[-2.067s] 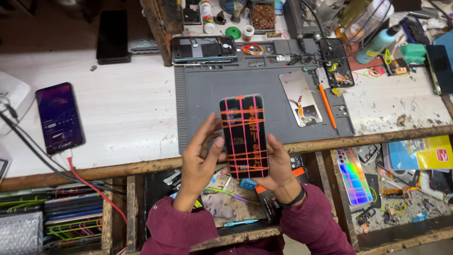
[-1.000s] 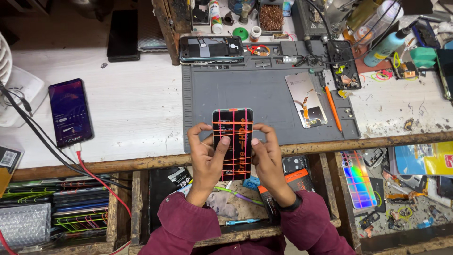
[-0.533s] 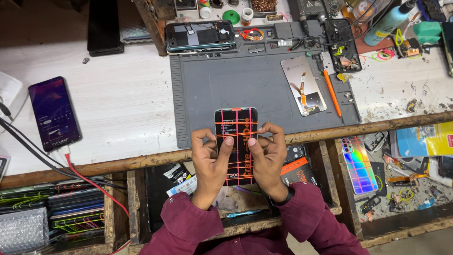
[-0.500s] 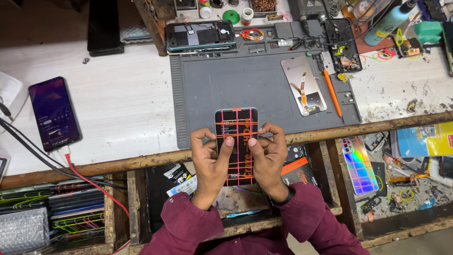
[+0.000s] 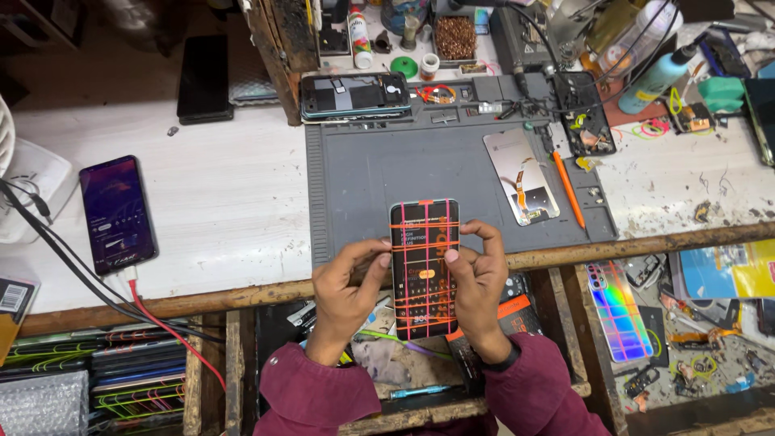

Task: The person applies adhesive along the edges of a disassembled smartphone, then places a new back cover onto the device. They press the cover into place and secure it with multiple rubber bands while the adhesive sets.

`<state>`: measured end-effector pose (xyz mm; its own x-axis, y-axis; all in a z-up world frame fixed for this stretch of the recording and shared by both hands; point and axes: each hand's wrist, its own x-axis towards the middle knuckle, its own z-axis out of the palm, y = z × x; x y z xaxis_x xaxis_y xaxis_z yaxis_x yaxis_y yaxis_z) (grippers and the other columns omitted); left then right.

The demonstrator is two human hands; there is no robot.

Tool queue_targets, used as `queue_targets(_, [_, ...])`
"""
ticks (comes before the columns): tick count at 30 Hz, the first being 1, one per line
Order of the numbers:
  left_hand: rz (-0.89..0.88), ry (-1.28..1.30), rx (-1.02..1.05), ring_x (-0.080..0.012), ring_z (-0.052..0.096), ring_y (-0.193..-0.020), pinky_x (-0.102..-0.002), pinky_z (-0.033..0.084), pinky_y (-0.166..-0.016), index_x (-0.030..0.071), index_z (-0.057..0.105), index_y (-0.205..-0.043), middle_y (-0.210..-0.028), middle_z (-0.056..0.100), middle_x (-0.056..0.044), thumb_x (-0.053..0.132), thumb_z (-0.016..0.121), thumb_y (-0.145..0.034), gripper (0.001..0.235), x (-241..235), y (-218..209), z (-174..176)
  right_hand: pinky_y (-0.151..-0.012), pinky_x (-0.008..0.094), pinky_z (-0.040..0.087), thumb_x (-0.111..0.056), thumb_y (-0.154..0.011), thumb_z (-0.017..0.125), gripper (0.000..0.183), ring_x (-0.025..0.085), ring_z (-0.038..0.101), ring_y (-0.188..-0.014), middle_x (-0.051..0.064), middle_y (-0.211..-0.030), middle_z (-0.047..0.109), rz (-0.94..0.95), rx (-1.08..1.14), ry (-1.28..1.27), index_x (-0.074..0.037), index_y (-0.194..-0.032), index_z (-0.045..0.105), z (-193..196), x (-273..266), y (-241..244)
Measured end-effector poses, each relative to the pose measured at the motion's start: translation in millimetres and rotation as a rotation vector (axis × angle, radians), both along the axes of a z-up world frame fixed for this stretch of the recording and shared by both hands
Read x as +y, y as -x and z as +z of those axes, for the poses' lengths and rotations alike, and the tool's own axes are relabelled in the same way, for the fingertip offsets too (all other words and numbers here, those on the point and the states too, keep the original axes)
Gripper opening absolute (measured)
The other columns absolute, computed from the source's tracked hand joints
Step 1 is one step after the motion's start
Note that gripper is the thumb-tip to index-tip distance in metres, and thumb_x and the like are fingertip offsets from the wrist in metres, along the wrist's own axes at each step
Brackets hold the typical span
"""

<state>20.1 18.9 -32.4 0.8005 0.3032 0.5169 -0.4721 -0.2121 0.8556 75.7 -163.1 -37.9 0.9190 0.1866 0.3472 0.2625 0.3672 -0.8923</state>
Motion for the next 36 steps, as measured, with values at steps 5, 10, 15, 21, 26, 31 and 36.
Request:
queue_targets(5, [0.017, -0.285, -0.087, -0.0191, 0.08, -0.091, -0.027, 0.064, -0.075, 0.002, 0.071, -0.105, -0.098, 0.079, -0.011, 0.0, 0.076, -0.09, 0.016, 21.2, 4.1, 24.9, -0.067, 0.02, 0.053, -0.009, -0.101, 0.061, 0.036, 0.008, 0.07, -0.076, 0.016, -0.093, 0.078, 0.12, 0.096, 0.05, -0.003, -0.131, 0.042, 3.4, -6.6, -6.5])
queue_targets(10, [0.037, -0.408, -0.16, -0.0217, 0.078, -0.082, -0.028, 0.061, -0.065, 0.002, 0.066, -0.106, -0.096, 0.076, -0.011, 0.001, 0.072, -0.094, 0.013, 21.4, 2.4, 18.7, -0.062, 0.02, 0.051, -0.01, -0.102, 0.061, 0.039, 0.007, 0.068, -0.07, 0.014, -0.086, 0.077, 0.147, 0.114, 0.063, -0.003, -0.135, 0.042, 5.6, -4.7, -6.0])
queue_targets(15, [0.061, -0.429, -0.105, -0.0241, 0.071, -0.076, -0.035, 0.055, -0.064, 0.0, 0.051, -0.112, -0.098, 0.068, -0.013, 0.001, 0.063, -0.103, 0.015, 9.6, -3.3, -9.4, -0.064, 0.021, 0.053, -0.009, -0.102, 0.061, 0.04, 0.008, 0.069, -0.073, 0.014, -0.088, 0.077, 0.121, 0.097, 0.06, -0.003, -0.135, 0.041, 3.2, -1.2, -2.4])
queue_targets(21, [0.06, -0.301, -0.128, -0.0244, 0.072, -0.088, -0.035, 0.058, -0.073, 0.004, 0.048, -0.12, -0.109, 0.068, -0.015, 0.005, 0.059, -0.107, 0.017, 5.2, -2.1, -21.4, -0.064, 0.021, 0.054, -0.011, -0.099, 0.061, 0.041, 0.008, 0.071, -0.072, 0.011, -0.086, 0.078, 0.075, 0.124, 0.077, -0.003, -0.133, 0.041, 2.4, -0.5, -1.5])
queue_targets(26, [-0.159, 0.175, 0.047, -0.0128, 0.066, -0.084, -0.025, 0.053, -0.068, 0.003, 0.041, -0.138, -0.107, 0.073, -0.018, 0.007, 0.063, -0.102, 0.042, -12.1, -1.1, -13.4, -0.056, 0.019, 0.039, -0.008, -0.1, 0.063, 0.04, 0.001, 0.051, -0.061, 0.0, -0.069, 0.064, 0.035, 0.073, 0.1, -0.001, -0.137, 0.048, -0.8, -1.1, 0.5])
queue_targets(31, [-0.174, 0.342, 0.136, -0.0133, 0.073, -0.09, -0.021, 0.055, -0.067, 0.006, 0.018, -0.149, -0.112, 0.075, -0.02, 0.003, 0.066, -0.096, 0.071, -32.8, -1.9, -6.8, -0.054, 0.018, 0.033, -0.006, -0.1, 0.063, 0.041, -0.001, 0.044, -0.059, -0.003, -0.066, 0.058, 0.014, 0.08, 0.115, -0.001, -0.138, 0.05, -6.8, -1.0, -0.2])
queue_targets(36, [-0.208, 0.328, 0.184, -0.0146, 0.074, -0.089, -0.023, 0.057, -0.069, 0.007, 0.016, -0.154, -0.108, 0.077, -0.021, 0.004, 0.066, -0.098, 0.075, -28.0, 0.9, -1.0, -0.059, 0.018, 0.037, -0.005, -0.1, 0.061, 0.045, 0.0, 0.049, -0.065, 0.0, -0.073, 0.065, 0.071, 0.09, 0.121, -0.002, -0.143, 0.048, -5.7, 1.3, -1.0])
